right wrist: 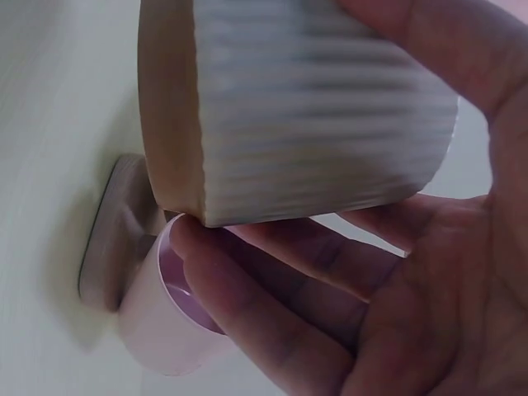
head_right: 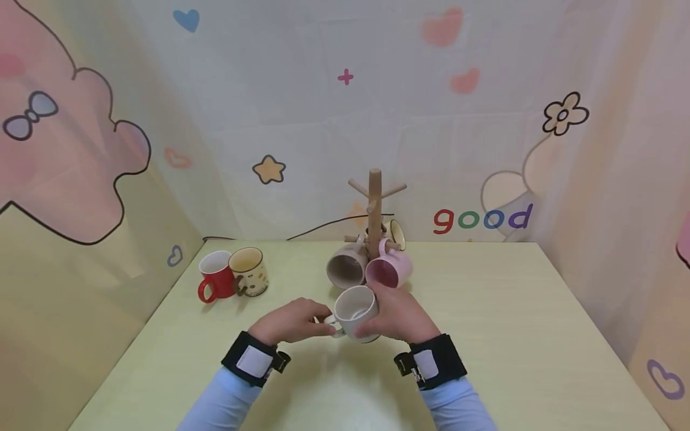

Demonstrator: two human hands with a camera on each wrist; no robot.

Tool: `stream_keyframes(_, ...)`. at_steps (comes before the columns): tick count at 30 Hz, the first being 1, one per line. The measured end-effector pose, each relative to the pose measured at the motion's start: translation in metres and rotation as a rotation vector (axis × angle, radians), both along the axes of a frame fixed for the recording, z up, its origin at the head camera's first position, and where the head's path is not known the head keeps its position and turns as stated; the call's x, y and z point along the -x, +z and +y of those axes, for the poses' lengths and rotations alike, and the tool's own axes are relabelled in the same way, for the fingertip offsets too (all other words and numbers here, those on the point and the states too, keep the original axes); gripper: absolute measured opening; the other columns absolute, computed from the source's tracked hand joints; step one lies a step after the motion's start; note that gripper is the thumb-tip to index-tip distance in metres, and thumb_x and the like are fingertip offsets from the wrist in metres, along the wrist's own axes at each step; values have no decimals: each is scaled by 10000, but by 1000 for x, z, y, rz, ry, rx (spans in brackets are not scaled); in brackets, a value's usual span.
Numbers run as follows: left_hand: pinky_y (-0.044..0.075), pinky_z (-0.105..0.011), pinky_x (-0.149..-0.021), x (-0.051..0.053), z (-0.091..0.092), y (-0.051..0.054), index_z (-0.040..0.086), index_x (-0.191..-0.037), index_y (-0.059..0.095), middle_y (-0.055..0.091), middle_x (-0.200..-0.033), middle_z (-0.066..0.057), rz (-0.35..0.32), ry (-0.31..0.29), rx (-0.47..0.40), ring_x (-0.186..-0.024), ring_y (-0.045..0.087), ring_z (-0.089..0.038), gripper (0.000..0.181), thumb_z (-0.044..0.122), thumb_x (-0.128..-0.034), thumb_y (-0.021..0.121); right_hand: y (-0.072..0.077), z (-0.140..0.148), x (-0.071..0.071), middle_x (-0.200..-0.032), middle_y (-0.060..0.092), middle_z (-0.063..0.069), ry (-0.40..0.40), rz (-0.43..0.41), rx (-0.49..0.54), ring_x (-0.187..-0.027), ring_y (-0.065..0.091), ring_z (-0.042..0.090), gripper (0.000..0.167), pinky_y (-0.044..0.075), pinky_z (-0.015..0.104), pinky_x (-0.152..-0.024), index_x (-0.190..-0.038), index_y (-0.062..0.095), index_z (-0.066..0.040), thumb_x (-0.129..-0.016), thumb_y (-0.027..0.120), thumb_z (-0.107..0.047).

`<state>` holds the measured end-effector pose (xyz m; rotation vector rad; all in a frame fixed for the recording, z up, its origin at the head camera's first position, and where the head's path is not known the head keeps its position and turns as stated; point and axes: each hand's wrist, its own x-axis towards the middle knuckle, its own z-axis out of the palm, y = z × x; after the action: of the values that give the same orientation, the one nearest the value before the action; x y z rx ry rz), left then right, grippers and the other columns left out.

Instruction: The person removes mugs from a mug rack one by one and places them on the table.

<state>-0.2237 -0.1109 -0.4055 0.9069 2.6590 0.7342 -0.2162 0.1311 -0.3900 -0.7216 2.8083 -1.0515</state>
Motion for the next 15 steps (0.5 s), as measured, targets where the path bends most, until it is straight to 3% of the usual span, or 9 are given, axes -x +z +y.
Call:
stream_keyframes(9,491,-223,-575,0,4,-5,143,-942,728,706,-837,6,-67,-14,-57,-644,592,-48,125,235,-969,648,-1,-3,-2,-1037,648,97,42,0,18,-897,590,217,753,499,434,-775,-1279,551,-111,-638,928,-231)
stream_keyframes(15,497,-226,-560,0,1,-6,113,-923,722,712,-844,-2,-64,-10,-90,-666,662,-159,146,208,-983,629,-2,-3,-1,-1061,641,105,55,14,27,-921,593,227,811,502,447,-792,-1328,513,-113,-642,931,-224)
